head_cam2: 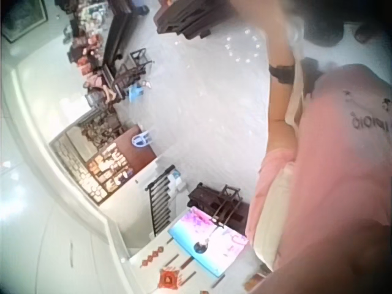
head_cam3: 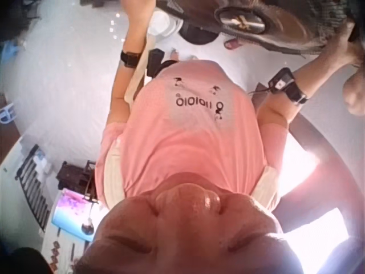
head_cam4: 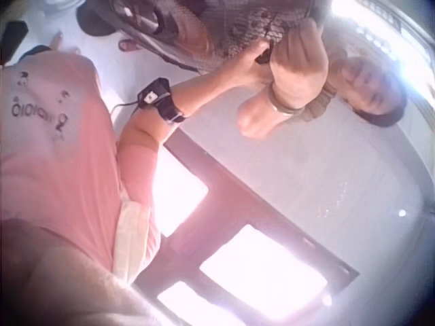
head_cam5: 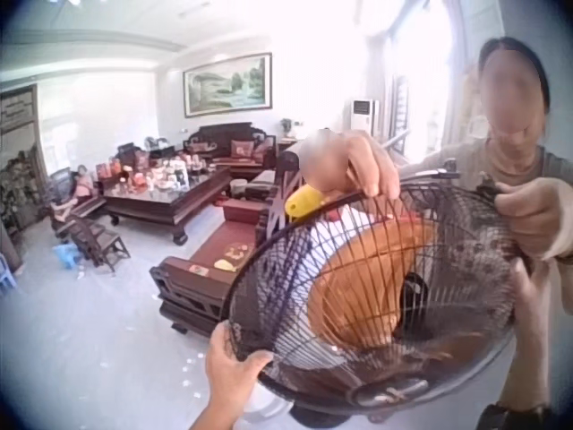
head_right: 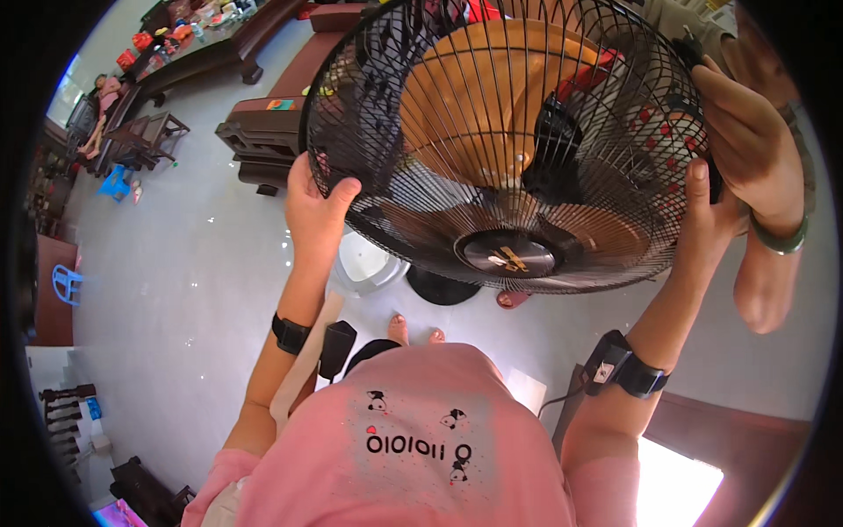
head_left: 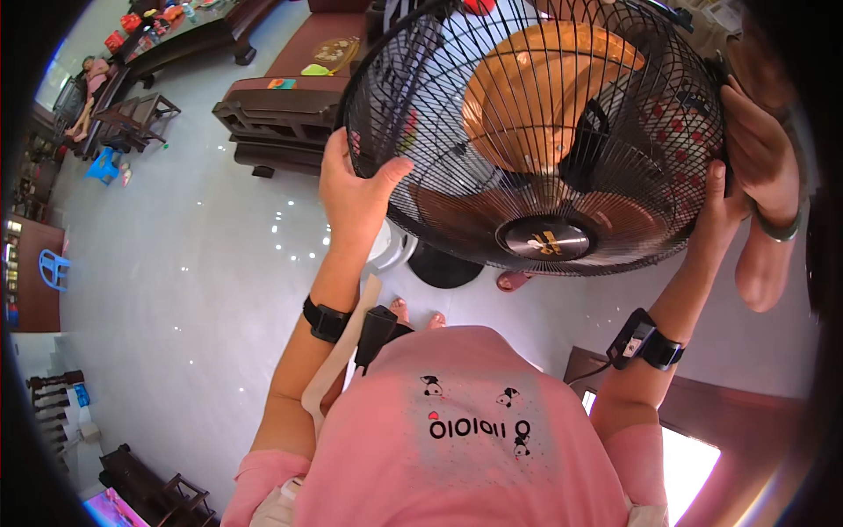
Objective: Using a screwdriver and hands to reassemble or repair the guard of a floor fan.
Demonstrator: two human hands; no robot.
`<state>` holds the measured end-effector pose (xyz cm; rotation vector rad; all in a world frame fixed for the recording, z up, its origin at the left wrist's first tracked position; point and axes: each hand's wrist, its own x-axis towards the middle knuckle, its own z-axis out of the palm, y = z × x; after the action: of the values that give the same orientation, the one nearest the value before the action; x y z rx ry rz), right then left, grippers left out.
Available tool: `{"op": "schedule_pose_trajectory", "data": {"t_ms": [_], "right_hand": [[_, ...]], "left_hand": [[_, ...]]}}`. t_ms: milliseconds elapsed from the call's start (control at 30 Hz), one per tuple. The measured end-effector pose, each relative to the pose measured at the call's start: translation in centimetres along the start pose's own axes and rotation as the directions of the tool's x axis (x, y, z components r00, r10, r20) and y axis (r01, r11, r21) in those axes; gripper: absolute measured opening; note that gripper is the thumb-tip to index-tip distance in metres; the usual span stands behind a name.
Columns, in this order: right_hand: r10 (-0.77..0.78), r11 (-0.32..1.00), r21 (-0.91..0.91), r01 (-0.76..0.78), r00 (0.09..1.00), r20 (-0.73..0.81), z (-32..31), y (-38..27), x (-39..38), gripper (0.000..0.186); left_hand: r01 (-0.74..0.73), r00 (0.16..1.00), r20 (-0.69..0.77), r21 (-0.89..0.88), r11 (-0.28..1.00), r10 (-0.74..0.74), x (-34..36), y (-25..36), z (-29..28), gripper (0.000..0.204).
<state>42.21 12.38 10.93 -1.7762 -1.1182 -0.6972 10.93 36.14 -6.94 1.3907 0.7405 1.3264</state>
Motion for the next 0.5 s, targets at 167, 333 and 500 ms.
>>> {"op": "schedule_pose_trajectory", "data": {"t_ms": [167, 333, 500], "right_hand": [[0.161, 0.987, -0.026, -0.161, 0.987, 0.009, -0.6, -0.2, -1.0, 0.063], [0.126, 0.986, 0.115, -0.124, 0.992, -0.008, -0.9, 2.0, -0.9, 0.064], [0.145, 0.987, 0.071, -0.144, 0.989, -0.012, -0.8, 3.2, -1.1, 0.066]], "left_hand": [[-0.01, 1.0, -0.019, 0.125, 0.992, 0.012, -0.4, 0.8, 0.5, 0.094], [0.026, 0.995, 0.074, 0.382, 0.924, -0.059, -0.3, 3.1, 0.6, 0.086], [-0.032, 0.993, 0.111, 0.568, 0.823, -0.038, -0.3, 2.8, 0.6, 0.089]]}}
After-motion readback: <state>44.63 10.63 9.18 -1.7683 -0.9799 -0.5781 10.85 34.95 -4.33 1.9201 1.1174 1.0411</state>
